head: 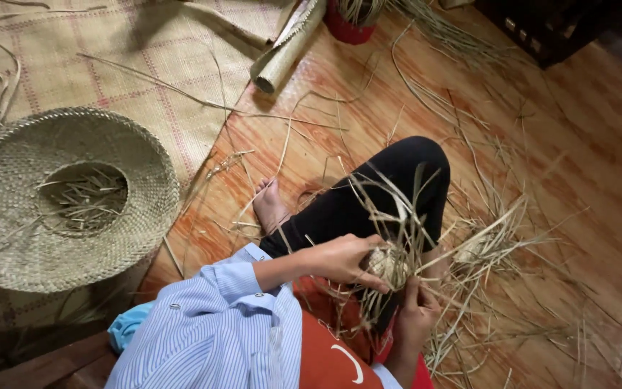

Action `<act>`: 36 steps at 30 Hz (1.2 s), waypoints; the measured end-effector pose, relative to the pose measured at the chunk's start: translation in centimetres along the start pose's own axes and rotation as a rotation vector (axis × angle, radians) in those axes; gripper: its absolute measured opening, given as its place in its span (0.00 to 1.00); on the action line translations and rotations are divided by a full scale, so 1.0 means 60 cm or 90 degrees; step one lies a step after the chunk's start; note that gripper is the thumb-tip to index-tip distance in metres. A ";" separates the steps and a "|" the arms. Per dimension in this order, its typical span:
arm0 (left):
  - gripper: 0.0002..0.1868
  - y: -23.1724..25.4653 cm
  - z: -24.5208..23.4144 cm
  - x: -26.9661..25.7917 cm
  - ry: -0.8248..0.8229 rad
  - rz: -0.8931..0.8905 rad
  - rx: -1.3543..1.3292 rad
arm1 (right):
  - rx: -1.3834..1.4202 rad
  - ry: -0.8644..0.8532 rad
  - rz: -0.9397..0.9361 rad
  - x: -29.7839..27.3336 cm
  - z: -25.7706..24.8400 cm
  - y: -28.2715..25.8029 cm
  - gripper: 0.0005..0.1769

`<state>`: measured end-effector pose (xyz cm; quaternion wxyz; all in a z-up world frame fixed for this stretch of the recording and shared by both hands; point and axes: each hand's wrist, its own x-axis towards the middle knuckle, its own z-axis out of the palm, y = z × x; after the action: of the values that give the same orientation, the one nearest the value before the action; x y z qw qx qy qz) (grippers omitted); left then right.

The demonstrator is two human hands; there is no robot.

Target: Weaving a traditional hat using dried straw or palm leaf strands.

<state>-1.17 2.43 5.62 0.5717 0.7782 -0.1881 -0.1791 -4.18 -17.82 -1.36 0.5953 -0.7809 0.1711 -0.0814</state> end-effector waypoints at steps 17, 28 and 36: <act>0.37 -0.001 0.027 0.016 0.020 0.026 0.131 | 0.000 0.068 -0.078 -0.014 -0.004 -0.045 0.04; 0.35 -0.020 0.054 0.015 0.015 0.035 0.242 | -0.149 0.124 -0.156 -0.019 -0.006 -0.020 0.07; 0.32 -0.042 0.045 0.013 0.073 0.077 0.186 | -0.054 0.113 -0.093 0.016 -0.027 0.041 0.08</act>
<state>-1.59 0.52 2.38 0.4718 0.8494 -0.2258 -0.0707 -4.26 -20.17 -3.37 0.5370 -0.8052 0.1694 -0.1861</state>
